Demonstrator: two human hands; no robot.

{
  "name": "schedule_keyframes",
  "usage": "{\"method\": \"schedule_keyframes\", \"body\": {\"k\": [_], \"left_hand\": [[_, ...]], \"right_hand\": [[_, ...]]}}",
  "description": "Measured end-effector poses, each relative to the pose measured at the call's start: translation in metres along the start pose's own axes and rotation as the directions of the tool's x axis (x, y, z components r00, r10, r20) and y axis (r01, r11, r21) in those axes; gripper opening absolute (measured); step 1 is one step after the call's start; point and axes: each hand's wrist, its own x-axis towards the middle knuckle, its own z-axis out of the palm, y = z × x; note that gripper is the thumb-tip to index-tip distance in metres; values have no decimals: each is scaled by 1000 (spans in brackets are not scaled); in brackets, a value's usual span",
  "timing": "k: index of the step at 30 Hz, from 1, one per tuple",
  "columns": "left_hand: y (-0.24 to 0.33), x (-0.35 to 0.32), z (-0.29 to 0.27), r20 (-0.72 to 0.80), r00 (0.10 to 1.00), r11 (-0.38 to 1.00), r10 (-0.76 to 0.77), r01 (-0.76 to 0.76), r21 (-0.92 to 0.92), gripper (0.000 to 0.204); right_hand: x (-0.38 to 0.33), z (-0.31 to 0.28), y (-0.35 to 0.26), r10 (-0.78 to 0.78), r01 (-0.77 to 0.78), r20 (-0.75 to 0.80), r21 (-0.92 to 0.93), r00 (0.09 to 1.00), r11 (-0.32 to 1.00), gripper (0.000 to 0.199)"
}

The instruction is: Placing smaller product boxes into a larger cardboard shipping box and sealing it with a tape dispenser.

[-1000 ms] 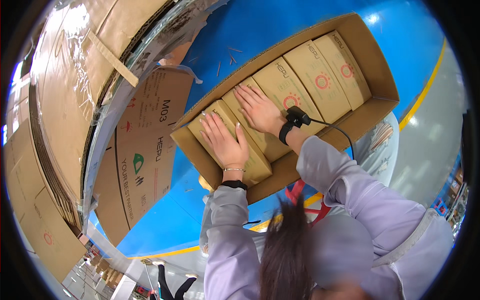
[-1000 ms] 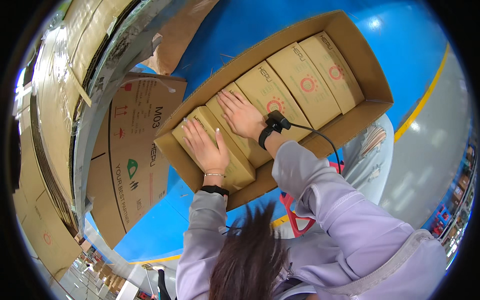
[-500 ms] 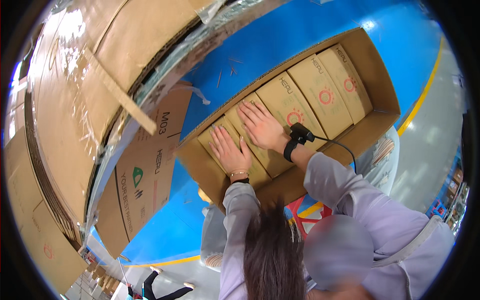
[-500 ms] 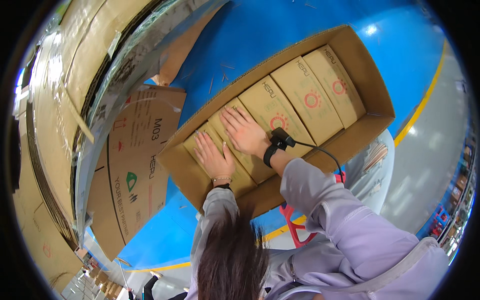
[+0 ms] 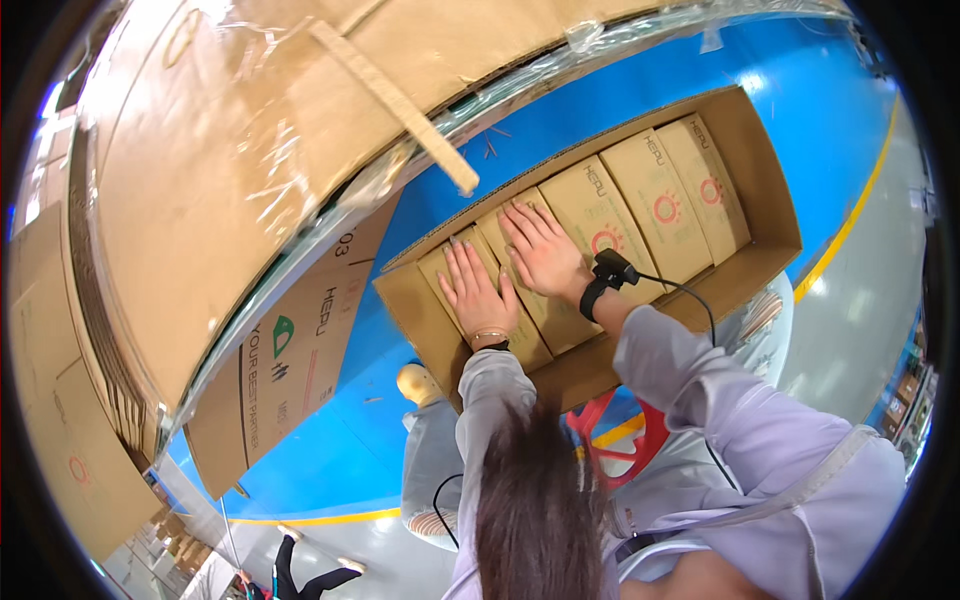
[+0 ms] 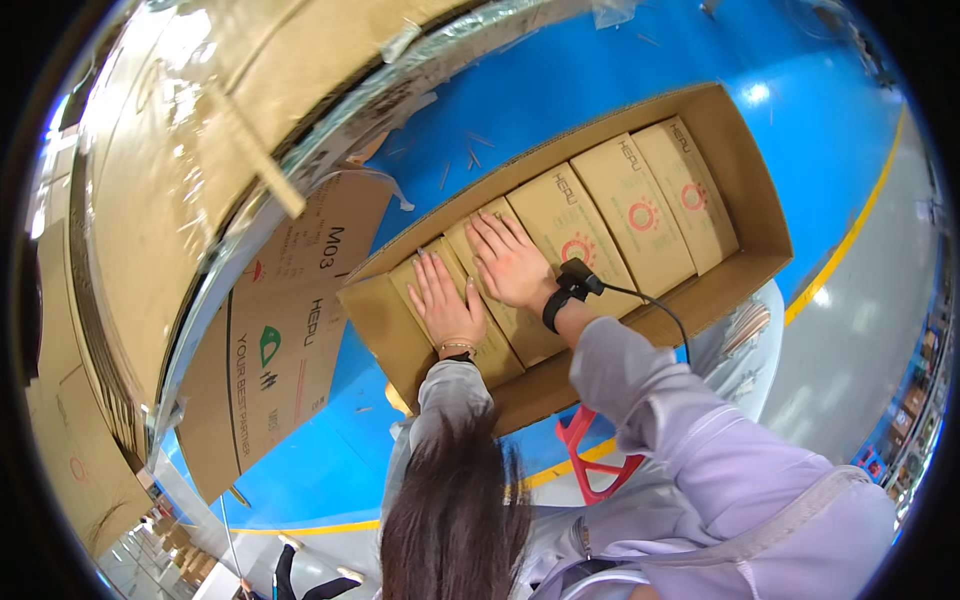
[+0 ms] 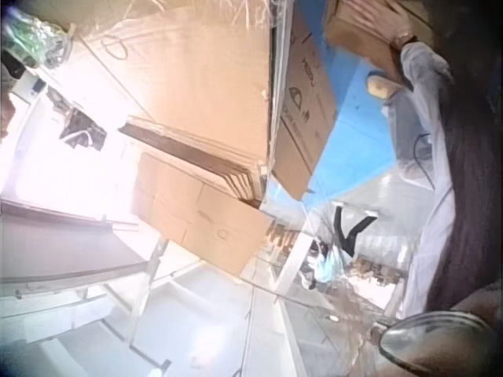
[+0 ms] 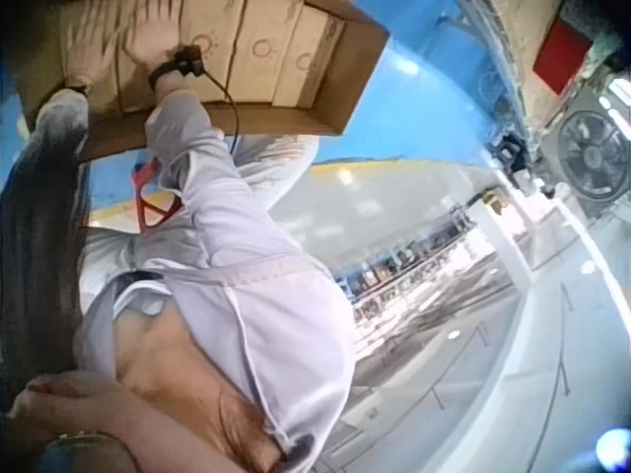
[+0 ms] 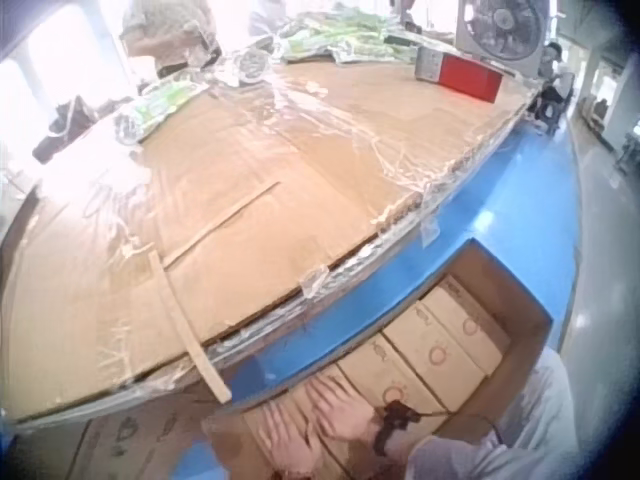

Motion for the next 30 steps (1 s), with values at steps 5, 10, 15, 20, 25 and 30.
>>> {"method": "schedule_keyframes", "body": {"k": [5, 10, 15, 20, 25, 30], "left_hand": [[-11, 0, -28, 120, 987, 994, -106, 104, 20, 73], [64, -12, -147, 478, 878, 782, 19, 285, -555, 35], [147, -124, -295, -11, 997, 483, -79, 29, -875, 11], [190, -180, -366, -581, 814, -289, 25, -550, -783, 8], [247, -220, -413, -758, 615, -750, 218, -392, -533, 50], [266, -234, -398, -867, 485, -782, 109, -496, -376, 47]], "right_hand": [[12, 6, -22, -30, 30, -6, 24, 1000, 999, 50], [2, 3, 8, -52, 53, 13, -117, 999, 992, 52], [6, -22, 3, 27, -44, 457, 26, 889, 999, 62], [-73, -82, -25, -1, -231, 412, 511, 911, 828, 50], [-159, -156, -54, -104, -39, 511, 261, 853, 964, 39], [-189, -131, -52, -169, 175, -101, 53, 980, 983, 29]]}}
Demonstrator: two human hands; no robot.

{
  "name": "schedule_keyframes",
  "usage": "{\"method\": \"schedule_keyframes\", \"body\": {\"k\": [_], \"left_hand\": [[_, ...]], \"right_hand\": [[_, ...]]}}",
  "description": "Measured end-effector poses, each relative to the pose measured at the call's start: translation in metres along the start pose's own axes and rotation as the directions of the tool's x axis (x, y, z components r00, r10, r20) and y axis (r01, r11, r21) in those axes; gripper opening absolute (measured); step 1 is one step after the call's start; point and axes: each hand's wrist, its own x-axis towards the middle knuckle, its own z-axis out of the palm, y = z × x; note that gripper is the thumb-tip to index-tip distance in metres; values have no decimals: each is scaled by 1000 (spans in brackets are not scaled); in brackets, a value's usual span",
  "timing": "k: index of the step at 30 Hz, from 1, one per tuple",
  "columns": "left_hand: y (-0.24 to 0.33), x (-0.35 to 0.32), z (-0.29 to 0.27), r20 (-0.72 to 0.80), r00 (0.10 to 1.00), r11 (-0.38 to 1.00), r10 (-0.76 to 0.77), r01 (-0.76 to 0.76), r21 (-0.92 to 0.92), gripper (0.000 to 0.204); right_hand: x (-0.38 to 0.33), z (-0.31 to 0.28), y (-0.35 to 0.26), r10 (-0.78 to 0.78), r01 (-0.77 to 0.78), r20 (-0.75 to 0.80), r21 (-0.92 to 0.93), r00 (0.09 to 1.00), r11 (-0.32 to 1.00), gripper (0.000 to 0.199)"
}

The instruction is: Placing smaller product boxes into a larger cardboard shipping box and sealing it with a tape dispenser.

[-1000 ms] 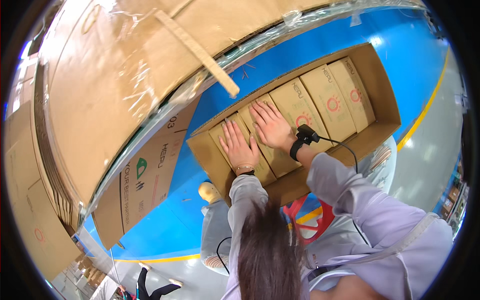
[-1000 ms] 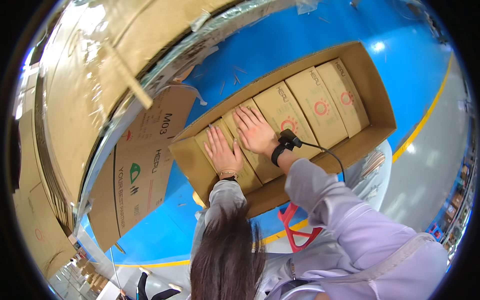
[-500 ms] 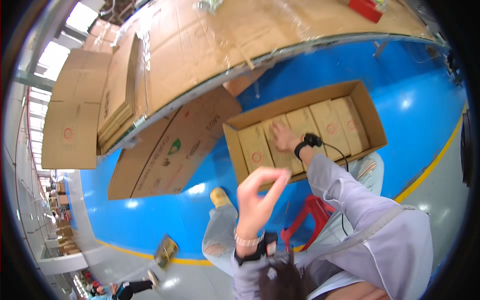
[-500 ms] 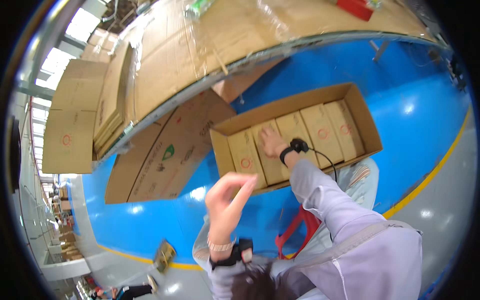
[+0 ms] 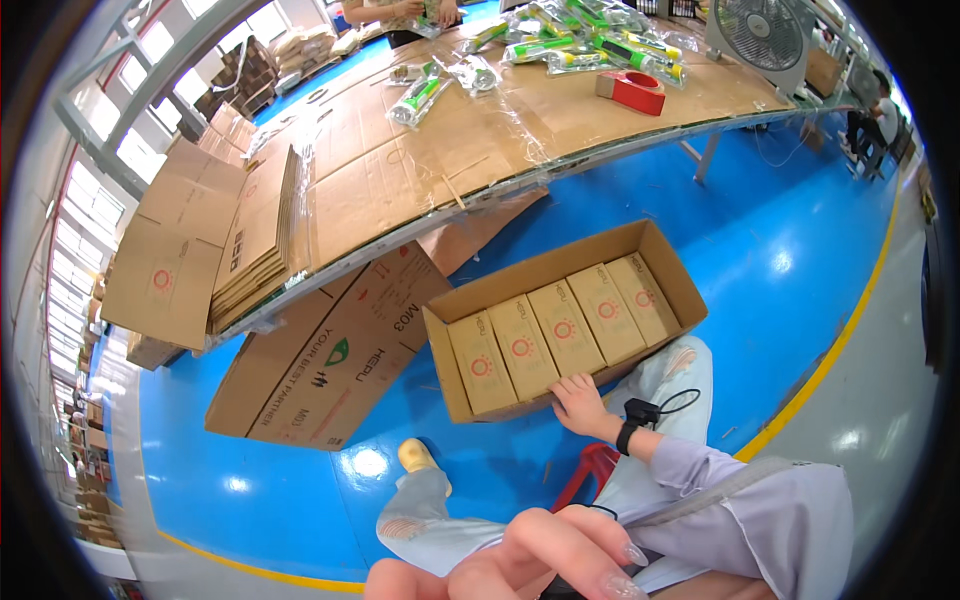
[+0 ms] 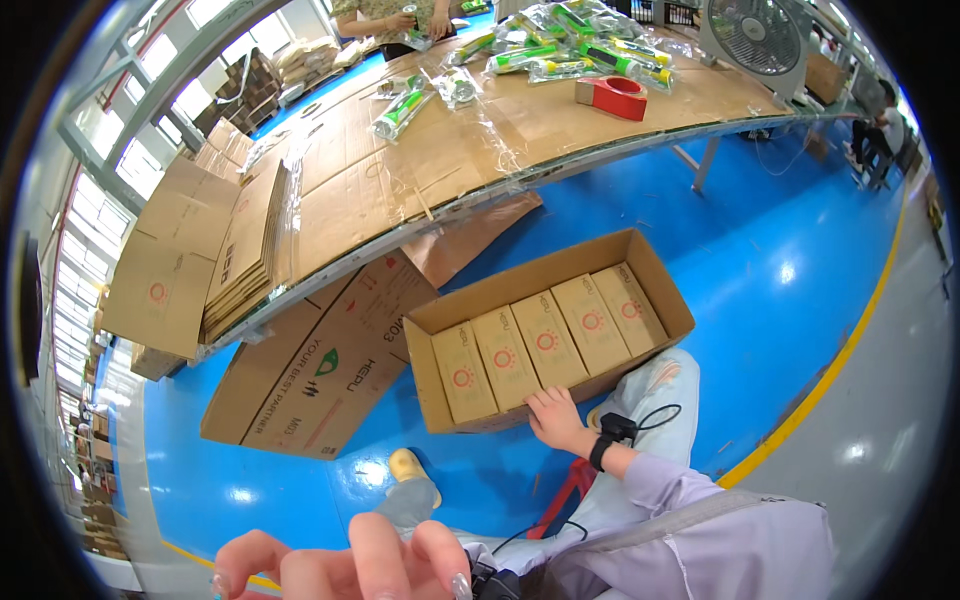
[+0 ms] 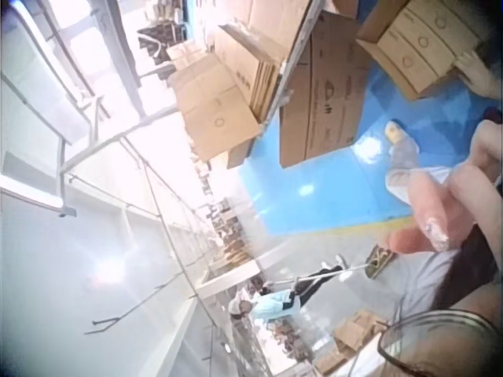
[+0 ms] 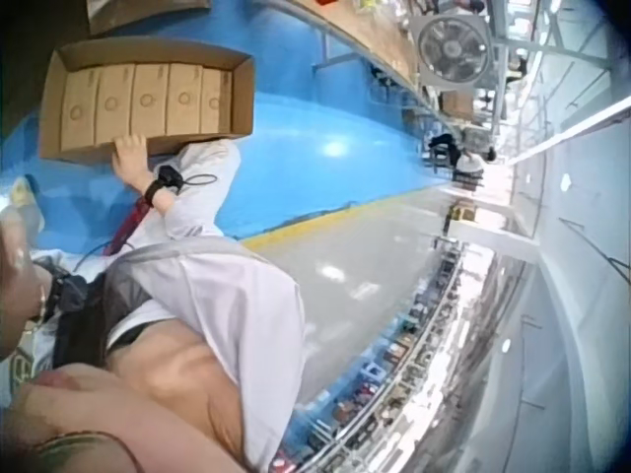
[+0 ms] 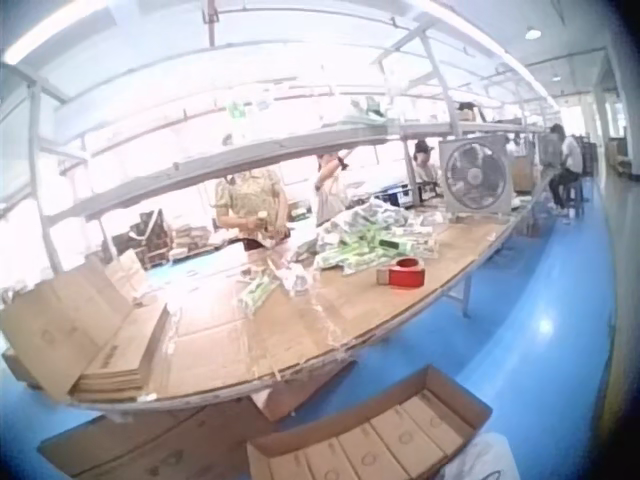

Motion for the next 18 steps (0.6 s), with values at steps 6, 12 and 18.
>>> {"method": "schedule_keyframes", "body": {"k": [6, 12, 18], "left_hand": [[21, 0, 12, 76, 997, 998, -33, 29, 46, 47], [42, 9, 34, -23, 990, 983, -137, 139, 117, 47], [25, -7, 24, 55, 998, 1000, -25, 24, 13, 48]], "right_hand": [[6, 14, -5, 10, -12, -144, -16, 990, 1000, 26], [-3, 9, -3, -36, 29, -144, -53, 989, 998, 27], [5, 12, -2, -80, 65, -150, -101, 985, 993, 29]]}}
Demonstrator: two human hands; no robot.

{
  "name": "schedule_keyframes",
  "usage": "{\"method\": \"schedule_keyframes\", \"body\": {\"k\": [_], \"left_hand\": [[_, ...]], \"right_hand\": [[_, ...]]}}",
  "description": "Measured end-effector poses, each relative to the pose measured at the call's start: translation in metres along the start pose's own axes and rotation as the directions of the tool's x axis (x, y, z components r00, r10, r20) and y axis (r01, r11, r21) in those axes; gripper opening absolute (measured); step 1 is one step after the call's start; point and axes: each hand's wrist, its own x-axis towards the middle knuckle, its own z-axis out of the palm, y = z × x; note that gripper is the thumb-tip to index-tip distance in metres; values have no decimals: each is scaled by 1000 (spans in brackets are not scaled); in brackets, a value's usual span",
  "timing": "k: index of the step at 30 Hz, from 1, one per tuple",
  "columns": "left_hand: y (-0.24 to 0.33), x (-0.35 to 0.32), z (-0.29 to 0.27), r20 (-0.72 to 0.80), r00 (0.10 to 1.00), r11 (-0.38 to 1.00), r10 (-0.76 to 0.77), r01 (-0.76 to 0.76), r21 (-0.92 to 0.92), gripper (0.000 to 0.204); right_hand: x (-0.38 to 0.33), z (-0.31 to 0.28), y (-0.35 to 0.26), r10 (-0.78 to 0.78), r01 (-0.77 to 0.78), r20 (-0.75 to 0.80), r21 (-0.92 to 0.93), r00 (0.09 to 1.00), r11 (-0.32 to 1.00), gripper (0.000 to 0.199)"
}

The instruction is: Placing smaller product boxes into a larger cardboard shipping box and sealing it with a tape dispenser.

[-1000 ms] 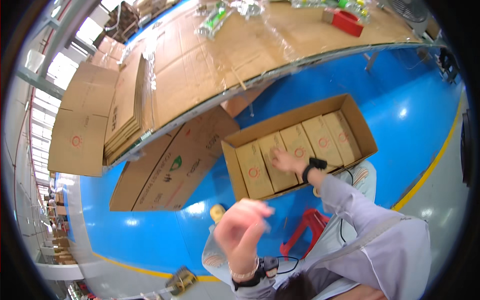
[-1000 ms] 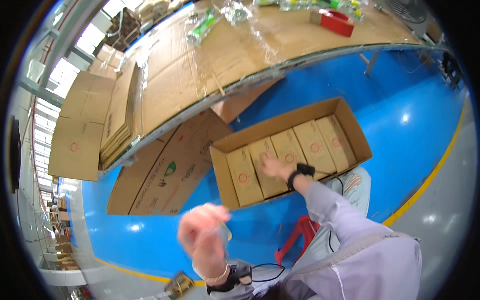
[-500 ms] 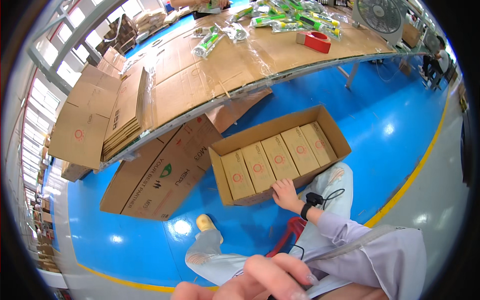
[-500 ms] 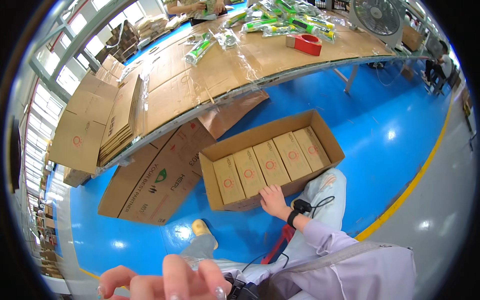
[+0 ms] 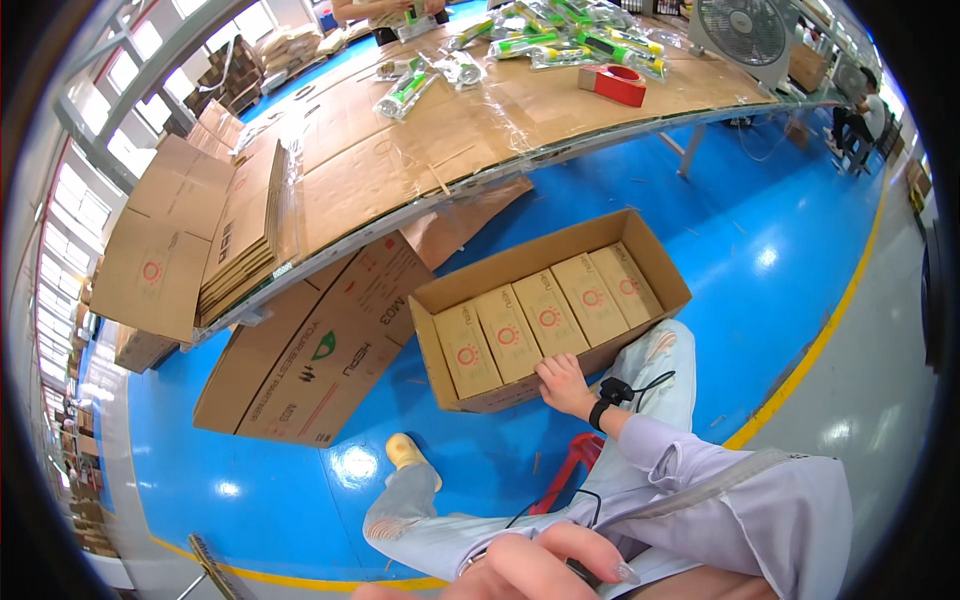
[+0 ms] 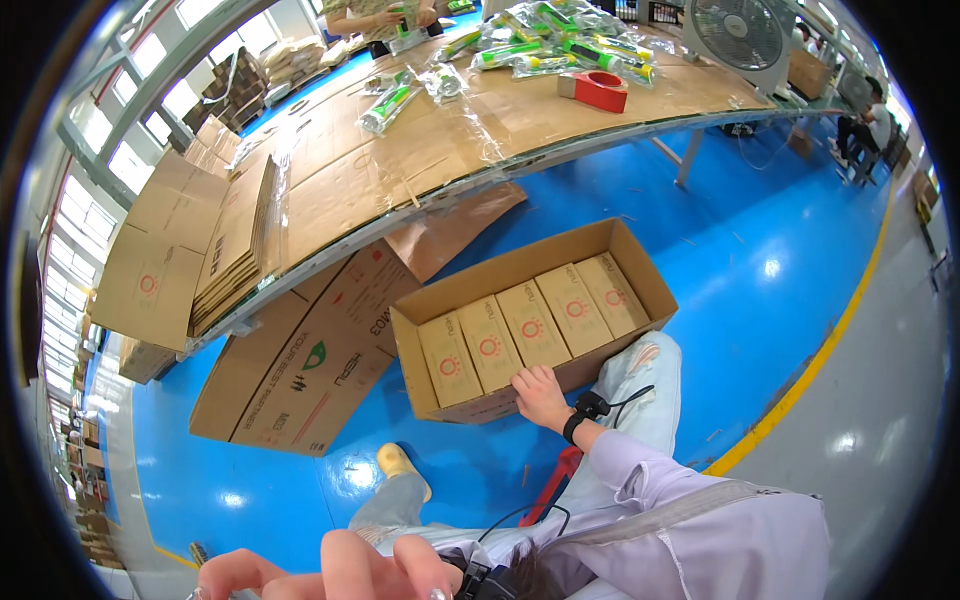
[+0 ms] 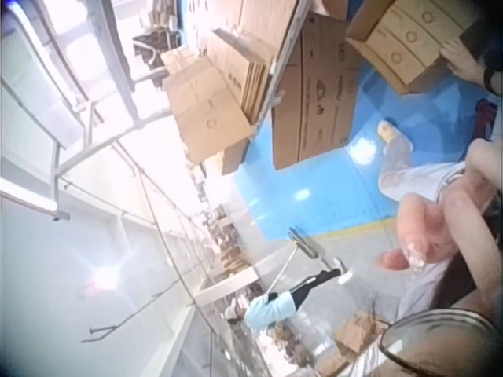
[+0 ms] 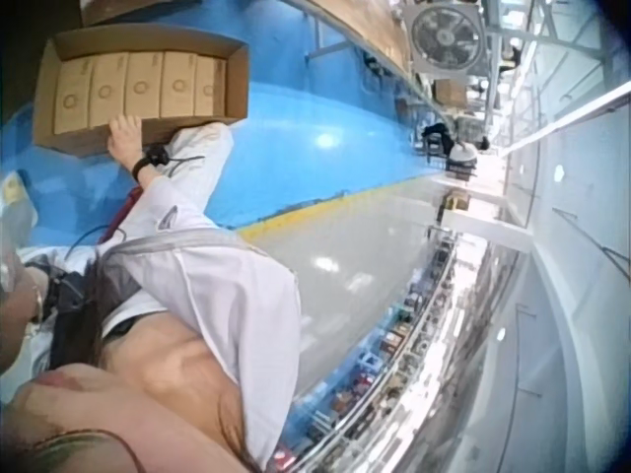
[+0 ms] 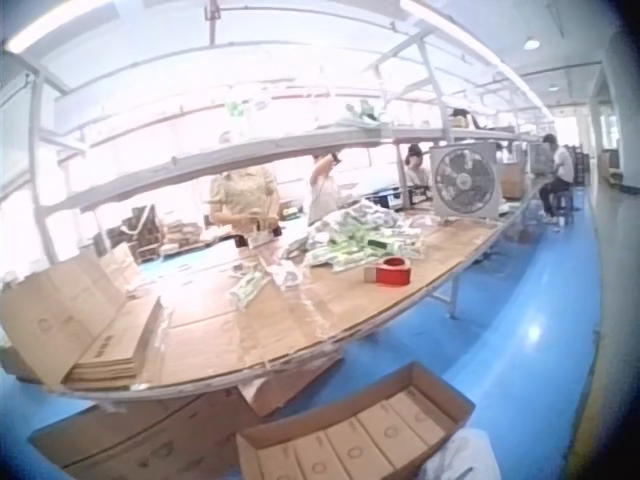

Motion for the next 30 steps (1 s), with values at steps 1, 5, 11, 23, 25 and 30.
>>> {"method": "schedule_keyframes", "body": {"k": [1, 5, 11, 23, 25, 30], "left_hand": [[1, -3, 1, -10, 1000, 1000, 25, -25, 8, 48], [8, -8, 2, -20, 999, 998, -29, 30, 62, 49], [1, -5, 6, -10, 998, 998, 65, -65, 9, 50], [7, -9, 15, -40, 997, 997, 72, -71, 19, 52], [29, -3, 15, -95, 989, 981, -117, 130, 145, 52], [89, 39, 1, -213, 965, 734, 156, 31, 678, 59]], "right_hand": [[1, 0, -1, 0, 0, -10, -8, 1000, 1000, 30], [0, -2, -1, 8, -9, -9, -46, 1000, 999, 29], [-2, -3, -1, -14, 13, -1, -65, 1000, 998, 29], [-2, -4, -3, -17, 16, -14, -61, 1000, 998, 29], [-5, -6, -4, 8, -6, 49, -38, 999, 999, 31], [31, -48, -8, 383, -290, 1, 654, 924, 699, 55]]}}
